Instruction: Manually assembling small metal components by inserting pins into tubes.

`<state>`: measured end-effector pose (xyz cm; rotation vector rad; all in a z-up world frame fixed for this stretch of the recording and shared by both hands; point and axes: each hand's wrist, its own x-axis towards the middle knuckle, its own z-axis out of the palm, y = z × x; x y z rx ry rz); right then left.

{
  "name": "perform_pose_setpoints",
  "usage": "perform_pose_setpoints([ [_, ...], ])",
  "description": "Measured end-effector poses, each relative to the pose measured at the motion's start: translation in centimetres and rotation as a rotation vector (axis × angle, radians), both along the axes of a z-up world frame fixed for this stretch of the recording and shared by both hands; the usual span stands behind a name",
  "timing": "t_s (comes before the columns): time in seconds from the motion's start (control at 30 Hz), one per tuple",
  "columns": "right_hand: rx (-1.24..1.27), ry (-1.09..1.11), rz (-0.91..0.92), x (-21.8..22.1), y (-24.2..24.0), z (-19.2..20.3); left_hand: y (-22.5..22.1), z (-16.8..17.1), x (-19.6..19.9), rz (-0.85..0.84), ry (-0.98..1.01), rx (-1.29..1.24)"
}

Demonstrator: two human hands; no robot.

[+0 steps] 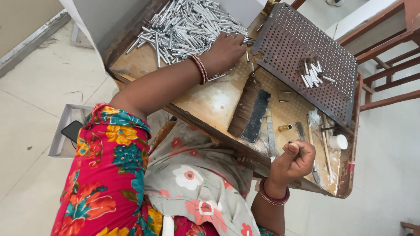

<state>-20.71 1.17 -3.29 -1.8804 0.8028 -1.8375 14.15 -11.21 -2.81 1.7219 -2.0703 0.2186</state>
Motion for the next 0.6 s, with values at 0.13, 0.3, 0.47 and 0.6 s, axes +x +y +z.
perform_pose_setpoints([
  [0.13,-0.003,-0.008,0.011,-0.2,0.3,0.1,-0.1,-0.9,-0.2,0.004,-0.037,0.016],
  [0.3,-0.028,0.034,-0.014,-0.1,0.5,0.0,-0.9,-1.6,0.4,-0.030,-0.021,0.008],
  [0.47,-0.009,0.018,-0.016,0.1,0.5,0.0,0.8,-0.2,0.8,-0.093,-0.040,0.071],
  [0.6,-0.011,0.016,-0.008,0.3,0.3,0.3,1.1,0.3,0.7,-0.101,-0.111,0.075],
])
